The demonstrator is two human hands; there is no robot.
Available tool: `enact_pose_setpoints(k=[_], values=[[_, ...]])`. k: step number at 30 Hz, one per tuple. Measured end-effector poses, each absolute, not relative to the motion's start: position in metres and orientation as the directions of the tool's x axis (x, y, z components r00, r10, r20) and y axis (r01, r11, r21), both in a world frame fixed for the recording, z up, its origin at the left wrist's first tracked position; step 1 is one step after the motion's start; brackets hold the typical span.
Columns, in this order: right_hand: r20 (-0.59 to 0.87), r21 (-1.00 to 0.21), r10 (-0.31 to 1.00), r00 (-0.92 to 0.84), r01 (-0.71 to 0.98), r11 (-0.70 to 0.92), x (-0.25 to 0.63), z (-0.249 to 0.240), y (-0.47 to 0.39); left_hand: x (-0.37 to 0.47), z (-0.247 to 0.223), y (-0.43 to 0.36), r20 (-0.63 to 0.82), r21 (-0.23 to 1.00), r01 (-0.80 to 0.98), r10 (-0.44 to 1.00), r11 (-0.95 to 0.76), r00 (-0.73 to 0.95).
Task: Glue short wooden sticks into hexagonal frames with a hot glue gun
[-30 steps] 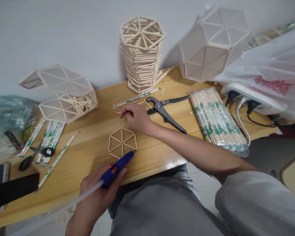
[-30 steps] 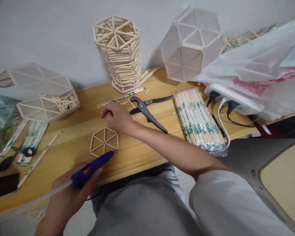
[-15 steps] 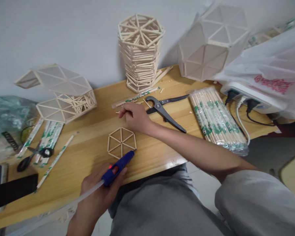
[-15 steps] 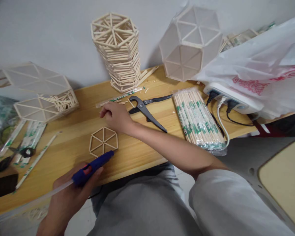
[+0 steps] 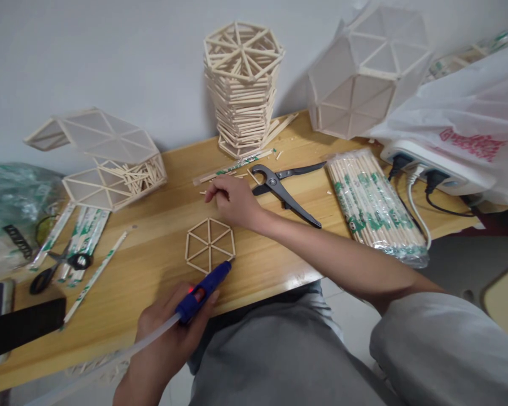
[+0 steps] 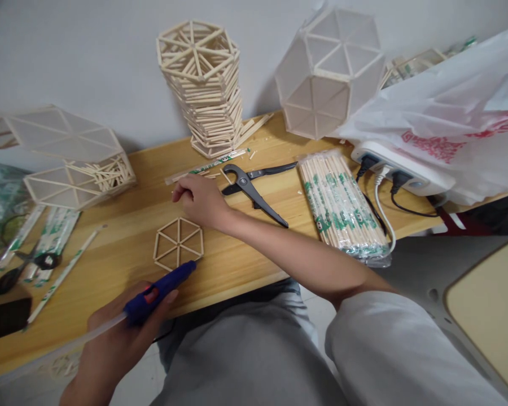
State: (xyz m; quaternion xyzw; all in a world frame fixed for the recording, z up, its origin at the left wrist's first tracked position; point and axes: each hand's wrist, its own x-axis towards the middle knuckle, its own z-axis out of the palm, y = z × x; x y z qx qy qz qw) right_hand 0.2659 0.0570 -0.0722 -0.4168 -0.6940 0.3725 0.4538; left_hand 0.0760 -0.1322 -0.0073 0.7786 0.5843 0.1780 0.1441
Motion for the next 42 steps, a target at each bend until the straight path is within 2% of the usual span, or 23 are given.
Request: enact_pose_setpoints(k=[9,13,17,25,29,37,42], values=[[0.318,-0.904,0.917,-0.239,0.216,0.370,0.267,-0.071,0.057,0.076,-0.004,-0.131,0.107,0.416,0.870,0.964,-0.265,0.243],[0.303,-0.907,0.923,-0.238,0.225,0.356,0.266,-0.070,0.056,0.076,-0.001,-0.131,0.108,0.432,0.848,0.951,-0.307,0.289],[0.306,-0.903,0.921,-0.242,0.232,0.361,0.267,-0.069,0.056,0.077,0.000,-0.133,0.094,0.408,0.878,0.968,-0.250,0.232],[0.308,-0.902,0.919,-0.245,0.232,0.364,0.267,-0.070,0.057,0.083,-0.003,-0.132,0.057,0.414,0.875,0.967,-0.250,0.250],[0.317,-0.899,0.916,-0.245,0.231,0.373,0.267,-0.071,0.057,0.081,-0.004,-0.130,0.078,0.400,0.881,0.967,-0.252,0.241],[0.287,-0.902,0.925,-0.249,0.254,0.348,0.267,-0.068,0.056,0.075,-0.009,-0.129,0.128,0.454,0.854,0.967,-0.254,0.220],[0.292,-0.903,0.925,-0.244,0.250,0.350,0.267,-0.069,0.056,0.072,-0.004,-0.125,0.170,0.461,0.833,0.952,-0.305,0.254]])
